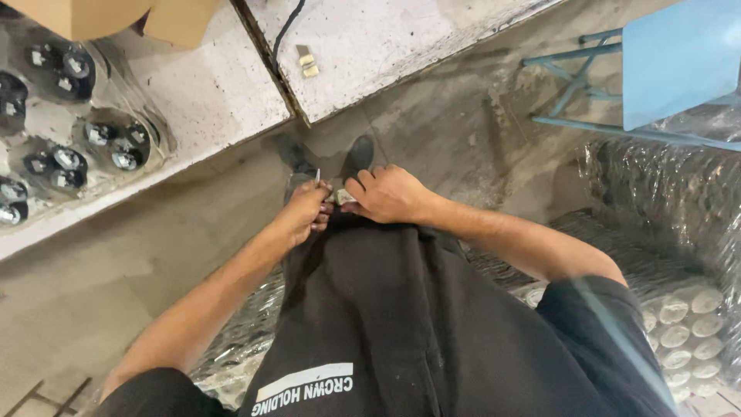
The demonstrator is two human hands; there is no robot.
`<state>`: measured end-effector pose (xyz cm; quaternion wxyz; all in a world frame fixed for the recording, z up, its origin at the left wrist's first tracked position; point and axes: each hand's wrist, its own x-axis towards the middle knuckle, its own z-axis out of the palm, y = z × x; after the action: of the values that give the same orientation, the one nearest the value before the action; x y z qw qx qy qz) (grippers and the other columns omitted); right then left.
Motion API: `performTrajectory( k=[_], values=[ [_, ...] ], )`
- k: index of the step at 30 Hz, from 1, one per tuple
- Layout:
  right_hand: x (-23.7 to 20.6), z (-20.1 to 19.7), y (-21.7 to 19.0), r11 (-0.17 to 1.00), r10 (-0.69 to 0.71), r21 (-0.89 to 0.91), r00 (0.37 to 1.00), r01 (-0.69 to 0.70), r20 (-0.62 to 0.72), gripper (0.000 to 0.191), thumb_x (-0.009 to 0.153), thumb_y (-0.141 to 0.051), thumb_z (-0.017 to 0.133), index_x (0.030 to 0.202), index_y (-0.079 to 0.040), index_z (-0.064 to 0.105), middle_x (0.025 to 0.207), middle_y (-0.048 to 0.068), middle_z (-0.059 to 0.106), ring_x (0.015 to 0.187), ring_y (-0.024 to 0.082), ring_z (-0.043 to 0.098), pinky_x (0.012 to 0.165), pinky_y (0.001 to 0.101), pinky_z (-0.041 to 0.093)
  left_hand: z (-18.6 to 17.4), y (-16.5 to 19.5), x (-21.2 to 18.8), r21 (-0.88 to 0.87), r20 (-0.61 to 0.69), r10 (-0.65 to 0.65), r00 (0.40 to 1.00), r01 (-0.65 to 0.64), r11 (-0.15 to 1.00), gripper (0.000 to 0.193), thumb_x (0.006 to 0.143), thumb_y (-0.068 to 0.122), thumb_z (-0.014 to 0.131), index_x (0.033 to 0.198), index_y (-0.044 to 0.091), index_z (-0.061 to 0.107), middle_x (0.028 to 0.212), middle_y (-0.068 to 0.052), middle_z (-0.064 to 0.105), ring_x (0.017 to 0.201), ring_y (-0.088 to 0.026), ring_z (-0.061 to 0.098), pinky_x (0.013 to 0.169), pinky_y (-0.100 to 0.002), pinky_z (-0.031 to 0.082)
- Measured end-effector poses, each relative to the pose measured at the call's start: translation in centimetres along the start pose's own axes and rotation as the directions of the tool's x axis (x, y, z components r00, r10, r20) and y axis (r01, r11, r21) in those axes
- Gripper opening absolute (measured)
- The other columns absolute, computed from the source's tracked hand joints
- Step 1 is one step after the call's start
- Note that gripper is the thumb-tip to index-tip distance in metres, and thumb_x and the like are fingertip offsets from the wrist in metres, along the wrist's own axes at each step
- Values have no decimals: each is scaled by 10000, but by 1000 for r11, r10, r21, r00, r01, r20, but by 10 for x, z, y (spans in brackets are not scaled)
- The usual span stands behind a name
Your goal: The person sits on the floor and applies adhesive from a tube to black clutch/rotor assemblies arranged in plastic trays. They pick up each assembly, squeeze adhesive onto its inner surface, turn it over, and place it back in the tray, repeating across several assemblies.
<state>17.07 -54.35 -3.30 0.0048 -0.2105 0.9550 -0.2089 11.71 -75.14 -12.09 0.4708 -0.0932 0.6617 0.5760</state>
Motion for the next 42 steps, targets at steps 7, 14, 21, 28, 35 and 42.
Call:
performTrajectory(
  k=[7, 14, 21, 28, 35, 42],
  values=[
    [-21, 40, -6, 748, 373, 484, 891, -454, 259, 323, 1020, -395, 628, 1069, -78, 671, 811, 190, 700, 749, 419, 676, 633, 525, 531, -4, -1, -41, 440, 75, 574, 816, -543, 715, 217, 1002, 78, 629, 1129, 55, 454, 869, -163, 654, 789, -326, 709, 679, -420, 544],
    [-41, 67, -12, 853, 374, 326, 913, -407, 160, 350, 1001, -409, 632, 1038, -61, 652, 825, 200, 701, 702, 437, 672, 599, 535, 524, -15, -55, -8, -105, -196, 231, 953, -254, 961, 171, 990, 79, 633, 1034, 130, 475, 797, -90, 574, 640, -222, 542, 555, -368, 432],
    [-90, 93, -8, 639, 729, 202, 668, -742, 151, 358, 1018, -415, 641, 1013, -57, 636, 719, 199, 671, 667, 435, 659, 588, 538, 490, -27, -96, 80, -626, 25, -439, 898, 356, 694, 150, 918, 167, 593, 886, 30, 645, 724, -93, 649, 566, -222, 608, 504, -401, 519],
    [-135, 130, -72, 476, 832, 314, 537, -822, 144, 355, 1046, -395, 625, 1055, -42, 649, 723, 202, 657, 679, 415, 662, 614, 517, 487, -36, -69, 159, -868, -106, -201, 974, 8, 497, 388, 959, 336, 533, 1246, 75, 535, 1005, -211, 704, 872, -384, 745, 775, -497, 643],
    [-128, 130, -121, 454, 840, 367, 527, -812, 126, 328, 1031, -357, 648, 1064, -31, 668, 803, 237, 690, 763, 442, 686, 666, 509, 521, -54, -98, 70, -635, -115, -341, 933, 196, 748, 327, 1023, 455, 517, 1174, 167, 551, 1018, -18, 653, 739, -228, 630, 585, -430, 528],
    [-107, 97, -128, 524, 811, 532, 580, -665, -74, 325, 1052, -339, 644, 1075, -16, 662, 869, 221, 705, 812, 395, 705, 713, 430, 543, -43, -91, -12, -379, -69, 39, 997, -62, 923, 120, 965, 217, 694, 1052, 147, 739, 839, 25, 623, 652, -80, 569, 552, -264, 490]
  ],
)
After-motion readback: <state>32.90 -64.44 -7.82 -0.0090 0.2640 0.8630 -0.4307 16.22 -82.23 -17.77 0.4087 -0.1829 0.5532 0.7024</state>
